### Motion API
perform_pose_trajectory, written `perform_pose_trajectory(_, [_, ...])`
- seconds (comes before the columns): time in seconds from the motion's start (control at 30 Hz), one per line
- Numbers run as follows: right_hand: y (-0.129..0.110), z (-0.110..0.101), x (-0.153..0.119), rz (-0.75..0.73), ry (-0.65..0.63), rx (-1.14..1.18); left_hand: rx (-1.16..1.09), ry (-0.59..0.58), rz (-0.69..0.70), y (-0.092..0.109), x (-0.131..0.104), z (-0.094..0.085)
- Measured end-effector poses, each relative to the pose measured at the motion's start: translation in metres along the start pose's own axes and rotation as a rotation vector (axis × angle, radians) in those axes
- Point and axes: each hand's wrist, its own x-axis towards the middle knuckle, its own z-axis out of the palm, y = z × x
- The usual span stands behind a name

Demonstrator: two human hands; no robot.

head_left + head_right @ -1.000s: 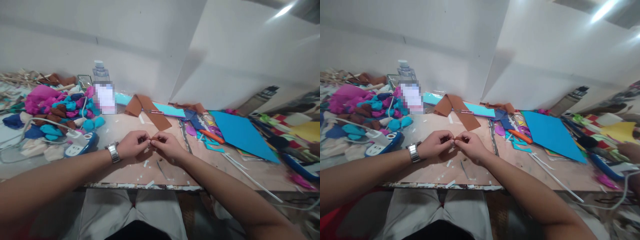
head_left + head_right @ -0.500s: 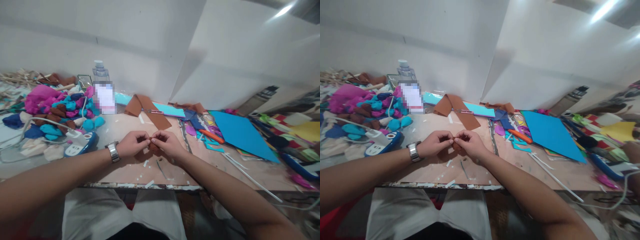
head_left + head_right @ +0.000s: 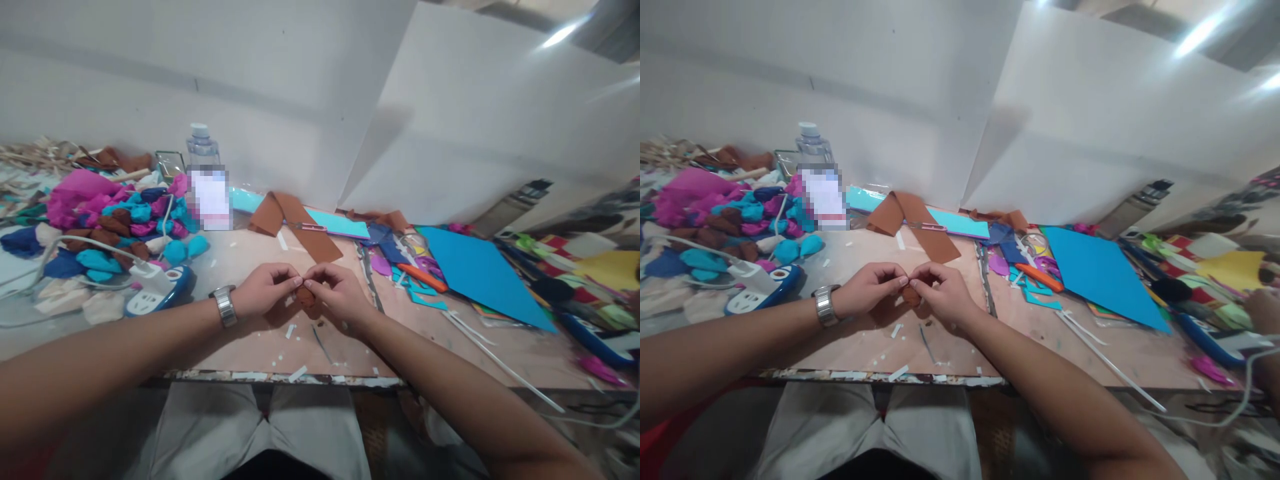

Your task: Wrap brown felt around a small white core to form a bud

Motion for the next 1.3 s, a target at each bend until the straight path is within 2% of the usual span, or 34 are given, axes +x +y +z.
perform_pose_trajectory(0.27, [-0.009, -0.006, 0.000, -0.081, -0.014, -0.091, -0.092, -0.007, -0.036, -0.002, 0.001, -0.001])
perform_pose_trajectory(0.43, [-0.012, -0.010, 0.001, -0.104, -0.028, -0.045, -0.095, -0.003, -0.036, -0.002, 0.001, -0.002])
perform_pose_trajectory(0.7, [0.004, -0.004, 0.004, 0.101, -0.069, 0.218, -0.071, 0.004, -0.042, -0.001, 0.001, -0.002])
perform_pose_trajectory(1.13, [0.001, -0.005, 0.000, 0.315, -0.132, 0.423, -0.012, -0.015, 0.000, 0.002, -0.002, -0.001])
perform_pose_trajectory(1.3, [-0.001, -0.008, 0.000, 0.385, -0.201, 0.461, 0.004, -0.015, 0.016, 0.004, -0.004, -0.001])
